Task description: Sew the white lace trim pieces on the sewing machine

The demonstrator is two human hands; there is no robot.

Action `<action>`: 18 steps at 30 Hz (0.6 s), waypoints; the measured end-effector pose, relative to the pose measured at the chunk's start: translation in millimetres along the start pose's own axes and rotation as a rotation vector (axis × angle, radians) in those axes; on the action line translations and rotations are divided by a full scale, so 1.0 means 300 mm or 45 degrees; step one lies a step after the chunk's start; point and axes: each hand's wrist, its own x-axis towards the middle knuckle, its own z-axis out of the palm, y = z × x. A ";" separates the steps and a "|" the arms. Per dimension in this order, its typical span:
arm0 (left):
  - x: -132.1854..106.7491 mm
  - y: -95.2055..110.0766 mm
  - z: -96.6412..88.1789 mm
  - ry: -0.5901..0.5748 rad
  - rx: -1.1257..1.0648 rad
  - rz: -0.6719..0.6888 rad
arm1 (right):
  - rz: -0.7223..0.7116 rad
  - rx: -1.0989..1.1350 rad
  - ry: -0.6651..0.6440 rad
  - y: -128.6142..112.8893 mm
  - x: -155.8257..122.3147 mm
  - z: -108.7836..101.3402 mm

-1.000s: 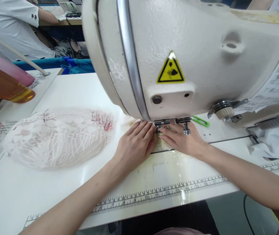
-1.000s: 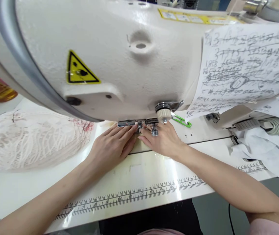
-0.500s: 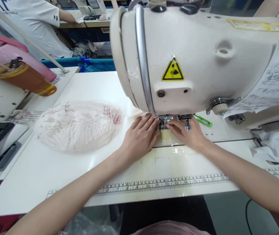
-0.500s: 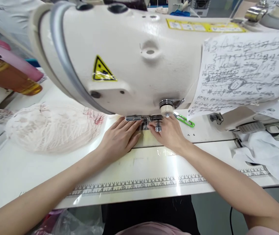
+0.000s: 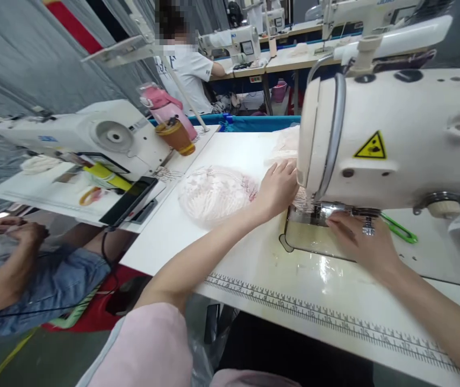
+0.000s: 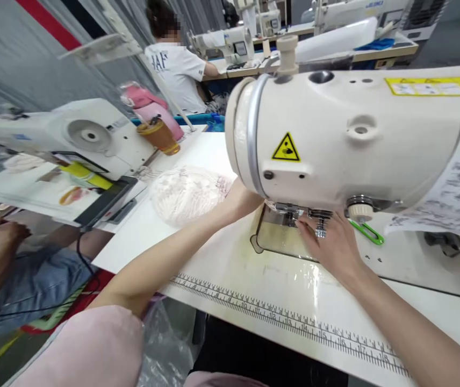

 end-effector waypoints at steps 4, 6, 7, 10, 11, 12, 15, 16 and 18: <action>-0.198 -0.065 -0.108 0.048 0.355 -0.229 | -0.089 -0.075 0.013 -0.010 0.003 -0.004; -0.285 -0.108 -0.142 0.095 0.455 -0.357 | -0.114 -0.074 0.036 -0.011 0.004 -0.001; -0.317 -0.125 -0.153 0.102 0.452 -0.359 | -0.116 -0.067 0.043 -0.010 0.005 0.000; -0.368 -0.136 -0.167 0.153 0.343 -0.270 | -0.108 -0.064 0.055 -0.007 0.005 0.004; -0.374 -0.125 -0.169 0.165 0.285 -0.249 | -0.111 -0.065 0.061 -0.006 0.005 0.005; -0.376 -0.106 -0.171 0.166 0.211 -0.241 | -0.116 -0.069 0.073 -0.004 0.006 0.006; -0.372 -0.014 -0.181 0.035 -0.168 -0.226 | -0.145 -0.078 0.124 0.000 0.009 0.010; -0.368 0.023 -0.186 -0.075 -0.351 -0.186 | -0.157 -0.077 0.137 0.001 0.010 0.011; -0.356 0.096 -0.198 -0.374 -0.711 -0.014 | -0.163 -0.059 0.126 0.001 0.012 0.011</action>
